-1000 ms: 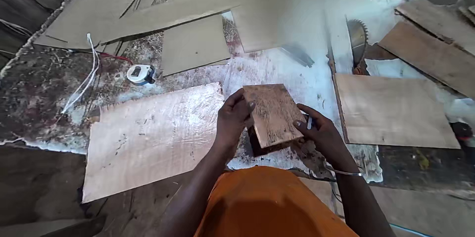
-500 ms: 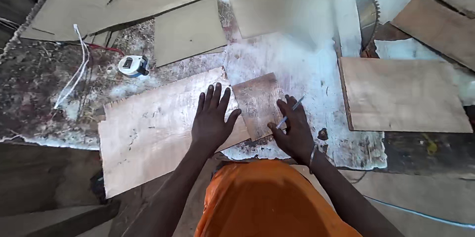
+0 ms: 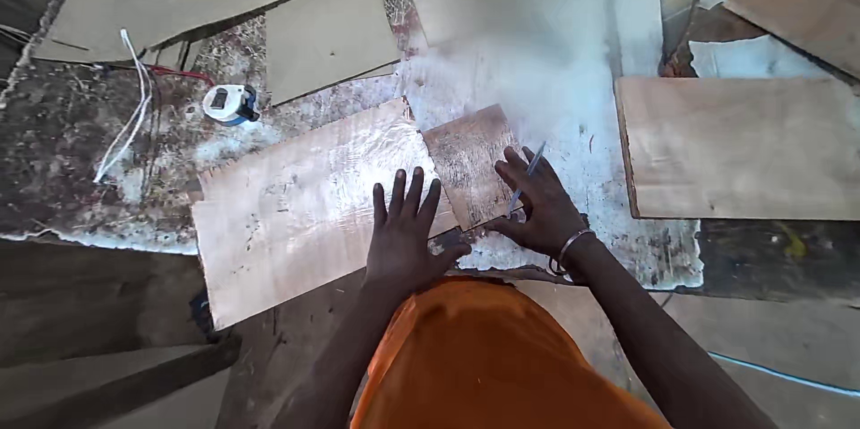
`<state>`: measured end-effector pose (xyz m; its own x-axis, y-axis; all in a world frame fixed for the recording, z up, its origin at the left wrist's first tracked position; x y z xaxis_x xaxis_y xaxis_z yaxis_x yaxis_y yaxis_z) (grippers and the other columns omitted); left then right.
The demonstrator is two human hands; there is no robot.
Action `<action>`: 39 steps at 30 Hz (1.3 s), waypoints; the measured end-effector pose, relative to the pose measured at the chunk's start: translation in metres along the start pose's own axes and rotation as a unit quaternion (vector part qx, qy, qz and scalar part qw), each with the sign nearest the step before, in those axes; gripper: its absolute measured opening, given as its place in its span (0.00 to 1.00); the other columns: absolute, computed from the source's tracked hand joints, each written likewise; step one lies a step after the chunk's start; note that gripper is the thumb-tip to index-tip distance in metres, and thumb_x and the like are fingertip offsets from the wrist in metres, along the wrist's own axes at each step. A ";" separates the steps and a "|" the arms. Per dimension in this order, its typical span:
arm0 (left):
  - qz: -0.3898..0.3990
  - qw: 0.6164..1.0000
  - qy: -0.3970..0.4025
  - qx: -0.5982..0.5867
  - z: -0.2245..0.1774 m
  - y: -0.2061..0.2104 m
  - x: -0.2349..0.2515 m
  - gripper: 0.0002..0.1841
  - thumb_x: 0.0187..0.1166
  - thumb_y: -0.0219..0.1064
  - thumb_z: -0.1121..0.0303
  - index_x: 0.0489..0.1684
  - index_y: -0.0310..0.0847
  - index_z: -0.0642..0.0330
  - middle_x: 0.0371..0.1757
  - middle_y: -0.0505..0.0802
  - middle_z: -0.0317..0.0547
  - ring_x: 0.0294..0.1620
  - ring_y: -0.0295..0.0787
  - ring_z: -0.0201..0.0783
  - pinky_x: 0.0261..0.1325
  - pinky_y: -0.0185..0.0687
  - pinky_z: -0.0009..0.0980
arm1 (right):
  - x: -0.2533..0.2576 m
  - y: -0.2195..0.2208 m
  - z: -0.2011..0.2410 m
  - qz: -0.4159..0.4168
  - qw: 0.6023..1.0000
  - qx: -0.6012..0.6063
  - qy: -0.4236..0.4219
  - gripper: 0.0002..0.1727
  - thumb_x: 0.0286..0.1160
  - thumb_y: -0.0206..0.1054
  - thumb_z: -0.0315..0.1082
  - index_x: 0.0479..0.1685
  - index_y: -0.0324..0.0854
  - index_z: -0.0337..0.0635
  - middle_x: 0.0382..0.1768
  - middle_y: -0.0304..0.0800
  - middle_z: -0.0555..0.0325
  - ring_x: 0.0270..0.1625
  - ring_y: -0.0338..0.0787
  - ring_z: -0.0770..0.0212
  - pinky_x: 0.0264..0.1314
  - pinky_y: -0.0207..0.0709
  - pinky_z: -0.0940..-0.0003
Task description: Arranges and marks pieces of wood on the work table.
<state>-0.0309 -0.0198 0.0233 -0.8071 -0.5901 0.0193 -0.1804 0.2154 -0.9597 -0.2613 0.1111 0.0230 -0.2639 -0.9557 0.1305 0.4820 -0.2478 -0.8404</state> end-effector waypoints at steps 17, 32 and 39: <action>-0.066 0.994 0.025 0.081 -0.012 0.015 -0.002 0.39 0.77 0.56 0.34 0.85 0.73 0.46 0.91 0.68 0.53 0.94 0.53 0.61 0.90 0.38 0.71 | 0.013 0.002 -0.009 -0.032 0.999 0.038 -0.021 0.49 0.49 0.81 0.71 0.74 0.83 0.53 0.85 0.74 0.57 0.91 0.64 0.47 0.94 0.56 0.48; 0.005 0.998 0.041 -0.047 -0.002 -0.023 0.031 0.42 0.66 0.62 0.25 0.68 0.85 0.50 0.79 0.80 0.53 0.84 0.69 0.58 0.84 0.64 0.60 | 0.011 0.000 -0.010 -0.021 1.000 0.010 -0.018 0.47 0.51 0.77 0.74 0.75 0.83 0.59 0.85 0.73 0.60 0.92 0.61 0.45 0.92 0.59 0.46; 0.004 0.941 0.337 -0.020 -0.013 -0.026 0.131 0.29 0.90 0.41 0.50 0.83 0.75 0.44 0.89 0.72 0.42 0.92 0.60 0.48 0.92 0.54 0.52 | 0.010 -0.007 -0.001 0.005 0.999 0.042 0.019 0.43 0.55 0.76 0.71 0.75 0.83 0.62 0.85 0.74 0.64 0.93 0.58 0.49 0.94 0.54 0.44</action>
<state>-0.1389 -0.0928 0.0543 -0.9793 0.0369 0.1988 -0.1832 0.2546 -0.9495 -0.2682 0.1032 0.0302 -0.2886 -0.9521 0.1013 0.5527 -0.2521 -0.7944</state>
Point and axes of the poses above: each hand's wrist, its own x-axis towards the middle knuckle, its own y-axis out of the palm, z = x × y, the point moved 2 cm from there along x, towards the middle knuckle
